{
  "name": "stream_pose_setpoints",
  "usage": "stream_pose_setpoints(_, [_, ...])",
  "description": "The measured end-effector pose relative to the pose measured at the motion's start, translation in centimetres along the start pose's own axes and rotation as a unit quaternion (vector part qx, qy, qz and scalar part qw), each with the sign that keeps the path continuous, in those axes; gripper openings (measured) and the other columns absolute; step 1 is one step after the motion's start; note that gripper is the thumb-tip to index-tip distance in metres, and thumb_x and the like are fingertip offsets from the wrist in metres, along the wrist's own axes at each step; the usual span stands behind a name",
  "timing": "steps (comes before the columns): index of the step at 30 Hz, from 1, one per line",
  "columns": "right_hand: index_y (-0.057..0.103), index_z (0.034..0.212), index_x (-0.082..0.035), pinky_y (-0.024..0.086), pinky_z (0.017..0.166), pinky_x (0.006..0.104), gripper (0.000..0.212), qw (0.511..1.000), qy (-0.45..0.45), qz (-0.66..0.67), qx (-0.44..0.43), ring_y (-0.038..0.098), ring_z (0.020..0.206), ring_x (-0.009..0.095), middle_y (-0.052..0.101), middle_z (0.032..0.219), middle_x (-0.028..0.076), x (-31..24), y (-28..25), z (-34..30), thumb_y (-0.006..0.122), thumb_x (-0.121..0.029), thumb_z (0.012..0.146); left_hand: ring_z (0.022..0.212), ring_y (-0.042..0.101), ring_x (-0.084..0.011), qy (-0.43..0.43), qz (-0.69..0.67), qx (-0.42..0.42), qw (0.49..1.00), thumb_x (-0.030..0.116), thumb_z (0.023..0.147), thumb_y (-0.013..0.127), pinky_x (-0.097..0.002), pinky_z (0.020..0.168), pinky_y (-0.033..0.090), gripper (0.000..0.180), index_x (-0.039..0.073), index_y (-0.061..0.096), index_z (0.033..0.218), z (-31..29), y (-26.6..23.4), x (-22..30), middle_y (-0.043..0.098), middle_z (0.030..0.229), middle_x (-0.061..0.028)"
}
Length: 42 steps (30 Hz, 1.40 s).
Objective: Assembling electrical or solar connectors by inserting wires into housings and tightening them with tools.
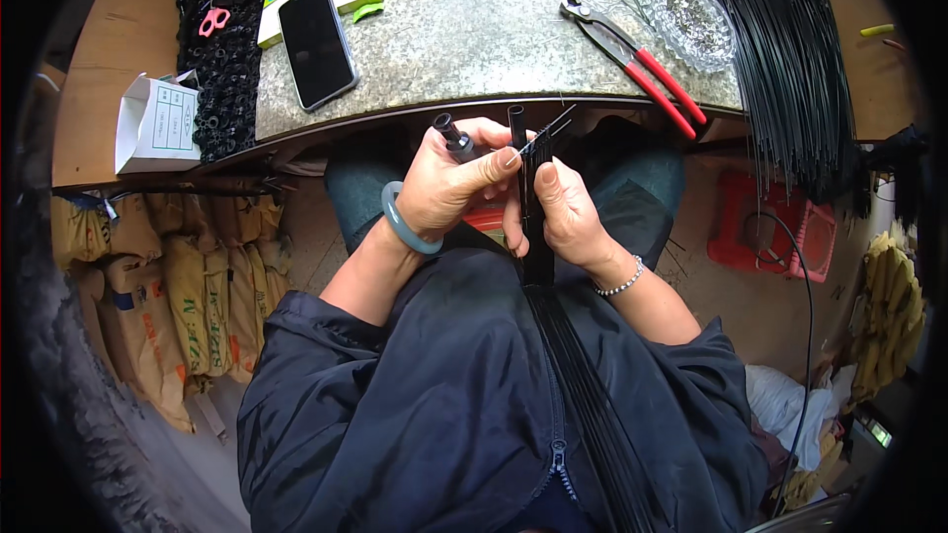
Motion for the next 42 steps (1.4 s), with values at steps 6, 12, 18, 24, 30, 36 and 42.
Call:
stream_pose_setpoints(6, [0.045,0.111,0.001,0.045,0.045,0.0211,0.054,1.000,0.000,-0.006,-0.003,0.056,0.049,0.012,0.060,0.082,0.012,-0.8,0.8,0.2,0.032,-0.049,0.095,0.059,0.053,-0.0059,0.016,0.014,0.028,0.999,0.011,0.081,0.071,-0.0198,0.052,0.042,0.016,0.003,0.062,0.092,-0.7,0.4,0.3,0.063,0.074,-0.0022])
stream_pose_setpoints(12, [0.048,0.097,0.002,0.044,0.044,0.0220,0.059,0.999,-0.003,-0.014,0.036,0.055,0.046,0.013,0.060,0.069,0.013,-0.1,0.4,-0.1,0.030,-0.054,0.094,0.056,0.052,-0.0062,-0.014,0.003,0.019,1.000,0.007,0.081,0.070,-0.0208,0.052,0.044,0.015,0.003,0.063,0.093,0.2,-0.2,0.0,0.063,0.074,-0.0031])
stream_pose_setpoints(18, [0.052,0.093,0.004,0.044,0.045,0.0214,0.067,0.999,0.012,-0.026,0.017,0.054,0.046,0.013,0.060,0.065,0.014,-0.1,0.3,-0.2,0.025,-0.057,0.093,0.056,0.052,-0.0066,0.016,-0.019,-0.001,1.000,0.006,0.080,0.070,-0.0196,0.051,0.042,0.014,0.004,0.064,0.093,0.2,-0.7,-0.2,0.061,0.071,-0.0028])
stream_pose_setpoints(24, [0.056,0.091,0.003,0.043,0.046,0.0202,0.071,0.998,0.046,-0.007,-0.032,0.052,0.043,0.013,0.059,0.059,0.013,0.0,0.5,0.2,0.022,-0.060,0.093,0.059,0.054,-0.0071,-0.009,0.046,-0.025,0.999,0.011,0.081,0.071,-0.0193,0.052,0.042,0.014,0.003,0.063,0.088,0.2,-0.5,0.7,0.061,0.071,-0.0023])
stream_pose_setpoints(30, [0.056,0.076,0.000,0.039,0.044,0.0215,0.069,0.997,0.067,-0.017,-0.016,0.047,0.041,0.011,0.052,0.051,0.007,1.1,-0.3,0.2,0.024,-0.059,0.093,0.058,0.053,-0.0048,0.034,0.138,0.033,0.989,0.015,0.081,0.071,-0.0175,0.050,0.041,0.018,0.002,0.064,0.091,0.4,-0.6,1.2,0.062,0.070,-0.0011])
stream_pose_setpoints(36, [0.050,0.068,-0.004,0.036,0.045,0.0223,0.066,0.996,0.065,-0.025,0.047,0.043,0.043,0.010,0.047,0.049,0.004,1.1,-0.9,0.1,0.023,-0.058,0.094,0.062,0.059,-0.0075,0.235,0.254,0.086,0.934,0.007,0.081,0.069,-0.0197,0.054,0.047,0.020,-0.002,0.062,0.098,-2.1,0.6,4.8,0.065,0.075,-0.0071])
stream_pose_setpoints(42, [0.050,0.068,-0.004,0.036,0.045,0.0223,0.067,0.996,0.045,-0.054,0.048,0.043,0.043,0.010,0.048,0.049,0.004,0.4,-0.5,0.2,0.023,-0.059,0.094,0.065,0.052,-0.0054,0.282,0.362,0.079,0.885,0.006,0.075,0.075,-0.0178,0.059,0.042,0.045,-0.001,0.054,0.114,-2.8,1.8,5.7,0.058,0.074,-0.0023])
Point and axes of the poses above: each hand's wrist, its own z-axis towards the middle knuckle, its own y-axis out of the palm, x = y × z, the point moved 7 cm from there along z, towards the middle knuckle
